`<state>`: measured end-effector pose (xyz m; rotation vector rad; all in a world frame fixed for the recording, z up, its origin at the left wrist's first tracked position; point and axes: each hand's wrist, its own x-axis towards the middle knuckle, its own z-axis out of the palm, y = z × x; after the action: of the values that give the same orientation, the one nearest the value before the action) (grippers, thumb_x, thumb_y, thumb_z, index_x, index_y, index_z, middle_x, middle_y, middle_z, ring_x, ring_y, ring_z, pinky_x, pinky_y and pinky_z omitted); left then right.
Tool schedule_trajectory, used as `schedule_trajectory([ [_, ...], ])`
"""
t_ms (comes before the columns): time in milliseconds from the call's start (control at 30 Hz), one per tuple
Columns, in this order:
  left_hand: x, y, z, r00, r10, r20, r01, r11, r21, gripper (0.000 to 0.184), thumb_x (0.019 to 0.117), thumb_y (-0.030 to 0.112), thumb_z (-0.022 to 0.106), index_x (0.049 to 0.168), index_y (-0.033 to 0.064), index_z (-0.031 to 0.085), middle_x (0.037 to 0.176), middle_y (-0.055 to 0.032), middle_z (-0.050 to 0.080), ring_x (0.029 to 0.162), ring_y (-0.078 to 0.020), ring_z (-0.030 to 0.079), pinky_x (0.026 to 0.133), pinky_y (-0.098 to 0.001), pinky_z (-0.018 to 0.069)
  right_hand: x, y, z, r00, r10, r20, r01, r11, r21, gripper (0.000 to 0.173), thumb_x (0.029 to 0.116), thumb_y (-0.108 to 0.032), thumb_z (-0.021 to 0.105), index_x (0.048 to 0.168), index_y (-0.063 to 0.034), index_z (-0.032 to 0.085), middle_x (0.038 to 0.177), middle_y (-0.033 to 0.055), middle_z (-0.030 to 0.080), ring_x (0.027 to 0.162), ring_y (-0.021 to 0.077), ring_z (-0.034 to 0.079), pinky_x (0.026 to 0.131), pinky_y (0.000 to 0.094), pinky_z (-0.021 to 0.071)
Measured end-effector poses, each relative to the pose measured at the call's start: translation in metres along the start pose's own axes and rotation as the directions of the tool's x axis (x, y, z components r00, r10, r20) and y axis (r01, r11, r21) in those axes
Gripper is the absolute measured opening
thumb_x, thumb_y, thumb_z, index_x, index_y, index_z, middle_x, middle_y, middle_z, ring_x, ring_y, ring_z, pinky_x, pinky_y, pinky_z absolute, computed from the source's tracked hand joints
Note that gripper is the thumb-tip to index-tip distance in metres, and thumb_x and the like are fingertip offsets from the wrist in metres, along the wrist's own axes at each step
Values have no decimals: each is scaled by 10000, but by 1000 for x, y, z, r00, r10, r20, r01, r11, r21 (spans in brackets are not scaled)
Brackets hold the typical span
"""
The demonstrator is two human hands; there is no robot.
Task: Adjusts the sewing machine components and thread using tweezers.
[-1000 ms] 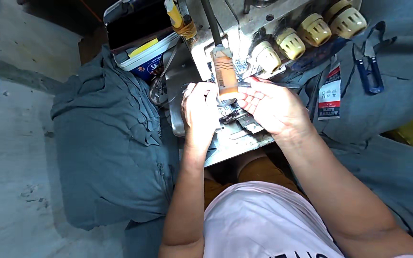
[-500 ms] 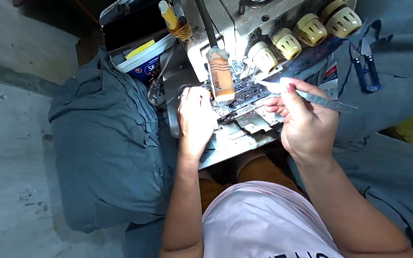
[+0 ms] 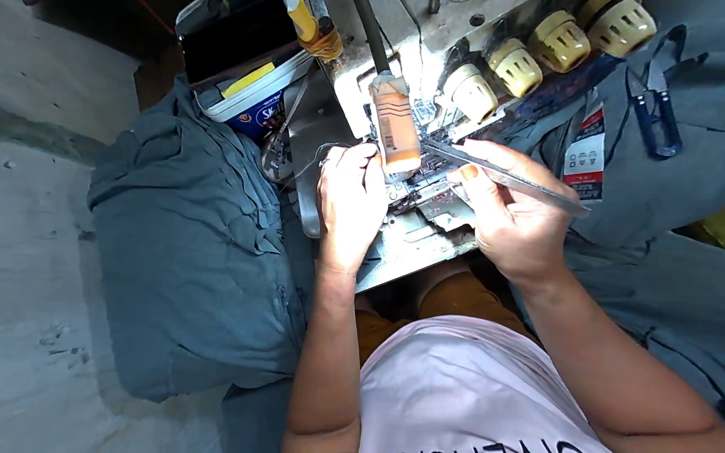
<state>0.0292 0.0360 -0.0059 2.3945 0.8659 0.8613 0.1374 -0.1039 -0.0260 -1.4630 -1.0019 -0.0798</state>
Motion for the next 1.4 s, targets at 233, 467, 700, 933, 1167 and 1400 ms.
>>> schedule_trajectory([
  [233, 4, 1, 5, 999, -47, 3, 47, 999, 8, 206, 985, 151, 607, 1043, 20, 754, 940, -122, 699, 866, -193, 640, 812, -328, 497, -4, -8, 4, 979, -195, 55, 202, 966, -161, 215, 991, -31, 596, 1106, 116, 703, 1100, 212, 739, 1057, 169, 713, 957, 240, 538],
  [467, 4, 1, 7, 999, -40, -2, 40, 999, 30, 209, 998, 134, 573, 1007, 31, 755, 923, -113, 687, 876, -205, 638, 836, -359, 489, -15, -4, 15, 919, -355, 171, 386, 896, -220, 175, 965, -41, 626, 1051, 65, 735, 1095, 226, 744, 1070, 264, 713, 977, 283, 520],
  [700, 2, 2, 4, 999, -25, -20, 26, 999, 26, 206, 986, 102, 549, 996, 17, 737, 932, -131, 695, 899, -216, 655, 844, -353, 502, -15, -2, 21, 901, -376, 217, 425, 865, -267, 192, 982, -28, 613, 1104, 55, 736, 1128, 229, 737, 1062, 283, 713, 957, 305, 529],
  [933, 2, 7, 0, 996, -87, 7, 87, 996, -10, 245, 963, 45, 553, 1115, 8, 742, 1041, -159, 715, 1010, -251, 672, 922, -383, 500, -11, -4, 27, 881, -363, 302, 456, 822, -341, 252, 965, 4, 594, 1178, 50, 720, 1211, 258, 704, 1105, 335, 692, 968, 342, 517],
  [1167, 1, 8, -3, 998, -58, 3, 58, 998, 15, 252, 951, 18, 558, 1124, 5, 742, 1057, -176, 719, 1018, -265, 680, 931, -375, 503, -12, -7, 29, 892, -349, 289, 435, 837, -332, 236, 973, 6, 587, 1156, 69, 722, 1195, 264, 707, 1121, 327, 690, 992, 328, 509],
  [1400, 0, 6, -2, 999, -48, 9, 48, 999, 4, 250, 968, 36, 549, 1126, 12, 741, 1070, -173, 718, 1025, -264, 679, 925, -389, 501, -15, -8, 27, 883, -390, 260, 456, 843, -284, 200, 982, -6, 593, 1114, 67, 723, 1150, 255, 724, 1104, 305, 698, 987, 317, 510],
])
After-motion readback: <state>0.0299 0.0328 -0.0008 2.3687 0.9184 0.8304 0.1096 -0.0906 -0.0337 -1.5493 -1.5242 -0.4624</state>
